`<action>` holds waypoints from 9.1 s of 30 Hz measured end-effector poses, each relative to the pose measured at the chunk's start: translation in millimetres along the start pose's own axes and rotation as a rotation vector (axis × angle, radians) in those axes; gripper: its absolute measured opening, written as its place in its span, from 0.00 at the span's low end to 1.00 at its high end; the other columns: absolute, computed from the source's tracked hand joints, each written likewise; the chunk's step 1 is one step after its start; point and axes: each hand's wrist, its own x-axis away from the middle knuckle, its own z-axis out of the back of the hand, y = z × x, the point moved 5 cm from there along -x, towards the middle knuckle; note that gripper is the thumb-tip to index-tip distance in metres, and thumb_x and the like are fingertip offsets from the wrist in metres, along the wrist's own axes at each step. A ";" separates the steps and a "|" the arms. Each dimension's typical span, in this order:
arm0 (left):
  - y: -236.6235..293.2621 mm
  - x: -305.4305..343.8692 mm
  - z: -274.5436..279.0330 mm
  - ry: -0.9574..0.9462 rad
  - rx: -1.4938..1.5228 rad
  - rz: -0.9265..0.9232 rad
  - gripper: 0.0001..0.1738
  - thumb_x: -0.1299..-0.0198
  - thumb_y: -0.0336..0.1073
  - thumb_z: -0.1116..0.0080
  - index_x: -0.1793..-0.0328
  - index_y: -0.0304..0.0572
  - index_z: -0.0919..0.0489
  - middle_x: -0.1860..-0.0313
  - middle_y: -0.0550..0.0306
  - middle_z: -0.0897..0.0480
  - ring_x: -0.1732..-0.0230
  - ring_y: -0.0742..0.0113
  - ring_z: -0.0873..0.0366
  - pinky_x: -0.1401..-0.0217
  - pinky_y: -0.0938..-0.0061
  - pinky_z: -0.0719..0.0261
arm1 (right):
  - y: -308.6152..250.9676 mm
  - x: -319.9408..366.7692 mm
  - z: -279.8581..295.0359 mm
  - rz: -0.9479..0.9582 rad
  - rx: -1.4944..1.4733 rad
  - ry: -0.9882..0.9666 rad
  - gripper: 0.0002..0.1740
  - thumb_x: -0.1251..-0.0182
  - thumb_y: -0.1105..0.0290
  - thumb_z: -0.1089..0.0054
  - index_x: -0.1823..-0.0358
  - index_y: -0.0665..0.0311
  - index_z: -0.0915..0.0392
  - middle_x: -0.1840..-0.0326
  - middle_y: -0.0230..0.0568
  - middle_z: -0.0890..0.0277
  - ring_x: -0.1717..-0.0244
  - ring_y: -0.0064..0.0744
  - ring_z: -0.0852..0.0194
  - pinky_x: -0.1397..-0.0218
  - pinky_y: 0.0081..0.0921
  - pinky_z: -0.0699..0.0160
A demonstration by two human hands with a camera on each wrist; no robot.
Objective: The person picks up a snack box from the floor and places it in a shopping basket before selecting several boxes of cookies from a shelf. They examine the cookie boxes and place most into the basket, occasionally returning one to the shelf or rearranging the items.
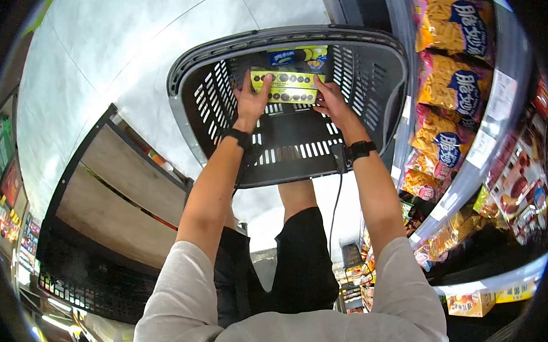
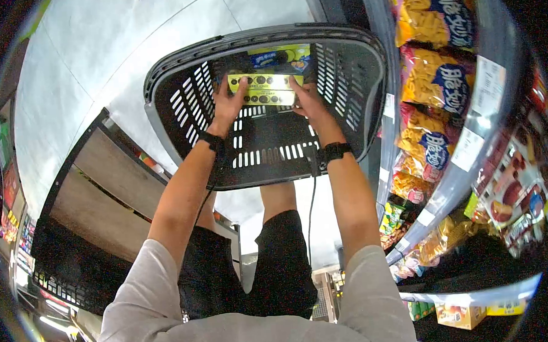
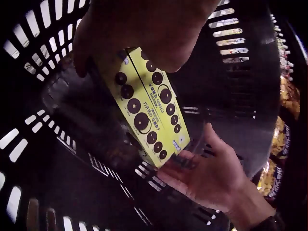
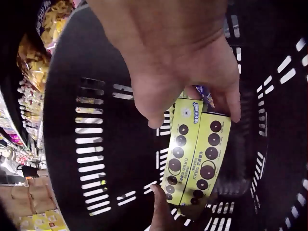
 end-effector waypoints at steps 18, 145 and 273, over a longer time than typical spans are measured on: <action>282.4 233.2 109.2 0.108 0.170 -0.414 0.39 0.29 0.52 0.37 0.19 0.42 0.36 0.38 0.38 0.31 0.34 0.48 0.30 0.29 0.62 0.31 | -69.1 336.0 31.0 0.451 -0.255 0.354 0.27 0.24 0.45 0.40 0.43 0.60 0.34 0.48 0.44 0.19 0.44 0.33 0.21 0.42 0.41 0.20; 770.0 715.9 -32.7 -0.909 -0.463 -1.650 0.36 0.33 0.38 0.35 0.22 0.34 0.33 0.47 0.35 0.15 0.45 0.53 0.13 0.43 0.65 0.17 | -25.5 940.0 347.6 0.702 0.565 2.123 0.18 0.37 0.66 0.31 0.48 0.61 0.23 0.59 0.45 0.14 0.50 0.49 0.15 0.25 0.60 0.36; 778.1 684.8 96.2 -1.300 0.052 -1.398 0.30 0.39 0.26 0.45 0.27 0.32 0.26 0.41 0.47 0.16 0.47 0.67 0.17 0.43 0.74 0.19 | -145.0 927.4 254.5 1.621 -0.451 0.740 0.55 0.33 0.65 0.26 0.18 0.68 0.60 0.32 0.62 0.31 0.36 0.41 0.23 0.40 0.38 0.14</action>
